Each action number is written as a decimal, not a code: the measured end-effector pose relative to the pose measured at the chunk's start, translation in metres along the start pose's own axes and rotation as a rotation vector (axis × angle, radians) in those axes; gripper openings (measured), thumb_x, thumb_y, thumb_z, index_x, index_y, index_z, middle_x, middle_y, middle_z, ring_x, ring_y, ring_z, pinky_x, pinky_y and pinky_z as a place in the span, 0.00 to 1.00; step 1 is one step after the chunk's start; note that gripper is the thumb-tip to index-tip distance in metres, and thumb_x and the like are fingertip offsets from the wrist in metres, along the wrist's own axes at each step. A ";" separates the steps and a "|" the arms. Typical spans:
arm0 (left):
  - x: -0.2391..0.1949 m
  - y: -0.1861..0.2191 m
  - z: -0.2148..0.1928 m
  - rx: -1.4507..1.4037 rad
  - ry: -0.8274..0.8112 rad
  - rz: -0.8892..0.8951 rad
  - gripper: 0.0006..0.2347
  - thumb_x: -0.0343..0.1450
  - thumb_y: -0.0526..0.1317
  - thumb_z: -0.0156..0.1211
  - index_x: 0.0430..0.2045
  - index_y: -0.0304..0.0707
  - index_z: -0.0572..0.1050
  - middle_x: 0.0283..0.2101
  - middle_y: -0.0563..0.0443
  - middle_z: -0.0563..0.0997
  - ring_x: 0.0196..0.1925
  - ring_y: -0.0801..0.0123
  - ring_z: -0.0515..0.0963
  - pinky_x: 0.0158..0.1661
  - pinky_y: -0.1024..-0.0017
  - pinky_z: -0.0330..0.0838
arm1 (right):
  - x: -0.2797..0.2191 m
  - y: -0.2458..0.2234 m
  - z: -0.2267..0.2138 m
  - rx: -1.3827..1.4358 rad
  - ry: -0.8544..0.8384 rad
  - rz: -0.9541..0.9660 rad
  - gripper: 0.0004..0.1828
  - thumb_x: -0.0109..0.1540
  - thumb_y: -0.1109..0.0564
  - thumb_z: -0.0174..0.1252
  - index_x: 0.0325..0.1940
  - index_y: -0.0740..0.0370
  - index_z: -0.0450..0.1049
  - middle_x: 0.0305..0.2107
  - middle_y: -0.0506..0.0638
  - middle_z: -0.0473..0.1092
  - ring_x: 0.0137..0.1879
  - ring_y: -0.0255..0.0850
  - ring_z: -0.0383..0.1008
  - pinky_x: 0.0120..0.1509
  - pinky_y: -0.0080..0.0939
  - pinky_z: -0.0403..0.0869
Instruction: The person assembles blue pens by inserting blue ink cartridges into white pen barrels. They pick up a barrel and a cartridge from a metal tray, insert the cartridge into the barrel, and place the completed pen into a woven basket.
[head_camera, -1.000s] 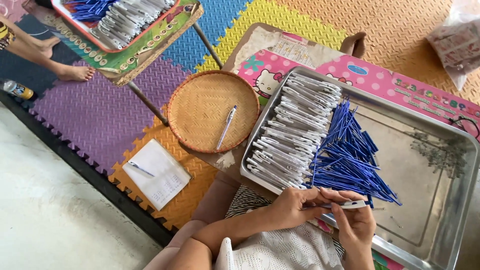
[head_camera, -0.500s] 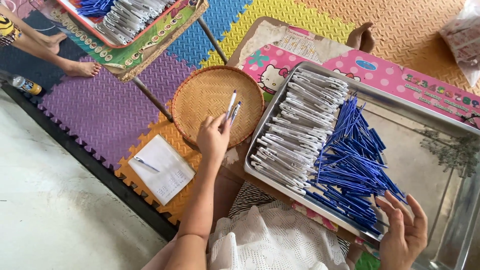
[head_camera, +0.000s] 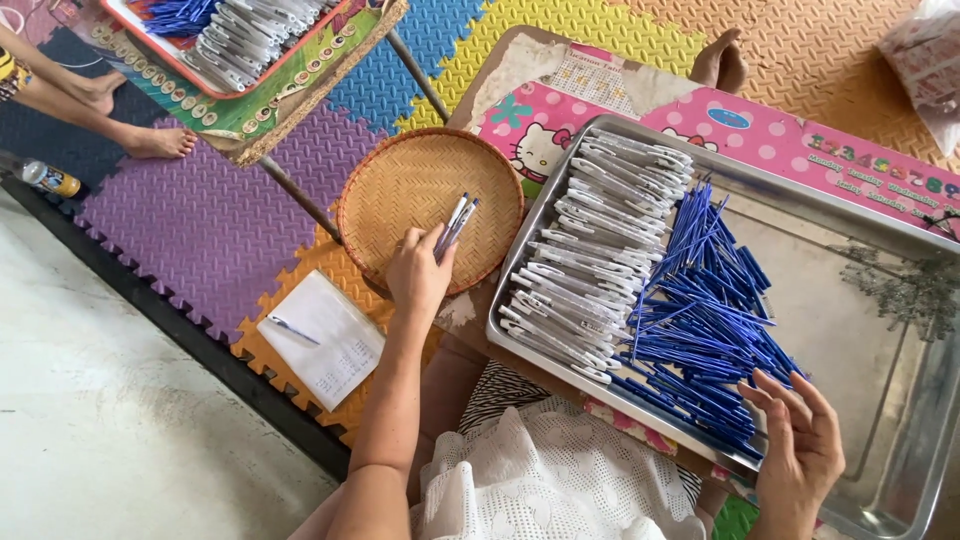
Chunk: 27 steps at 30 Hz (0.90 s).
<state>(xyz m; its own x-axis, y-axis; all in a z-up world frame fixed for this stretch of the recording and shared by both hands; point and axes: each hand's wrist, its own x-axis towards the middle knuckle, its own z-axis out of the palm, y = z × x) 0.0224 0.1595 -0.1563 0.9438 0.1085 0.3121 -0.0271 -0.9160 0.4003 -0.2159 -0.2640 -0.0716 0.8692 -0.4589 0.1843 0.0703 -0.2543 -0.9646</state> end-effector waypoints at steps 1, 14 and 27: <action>-0.001 0.002 -0.007 -0.002 0.000 0.004 0.17 0.71 0.45 0.72 0.53 0.42 0.83 0.39 0.53 0.82 0.26 0.71 0.81 0.21 0.73 0.74 | 0.001 0.000 0.001 -0.001 0.005 -0.001 0.18 0.79 0.61 0.46 0.72 0.71 0.62 0.59 0.69 0.71 0.57 0.57 0.78 0.71 0.58 0.77; 0.050 0.161 0.044 -0.026 -0.012 0.864 0.15 0.65 0.22 0.69 0.43 0.36 0.81 0.43 0.43 0.84 0.46 0.55 0.82 0.47 0.63 0.79 | 0.000 0.028 -0.009 0.018 0.002 -0.182 0.15 0.75 0.68 0.48 0.66 0.69 0.69 0.53 0.61 0.77 0.53 0.46 0.83 0.60 0.39 0.83; 0.033 0.207 -0.039 -0.986 -0.681 0.283 0.14 0.72 0.27 0.64 0.47 0.40 0.69 0.43 0.44 0.83 0.43 0.61 0.90 0.44 0.74 0.92 | 0.000 0.029 -0.008 -0.045 0.014 -0.206 0.14 0.72 0.66 0.52 0.62 0.71 0.72 0.49 0.59 0.79 0.52 0.44 0.84 0.59 0.37 0.84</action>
<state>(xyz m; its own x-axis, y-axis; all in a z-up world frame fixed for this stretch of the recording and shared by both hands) 0.0349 -0.0115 -0.0295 0.8356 -0.5404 0.0990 -0.2170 -0.1591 0.9631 -0.2177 -0.2783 -0.0978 0.8316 -0.4050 0.3800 0.2240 -0.3815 -0.8968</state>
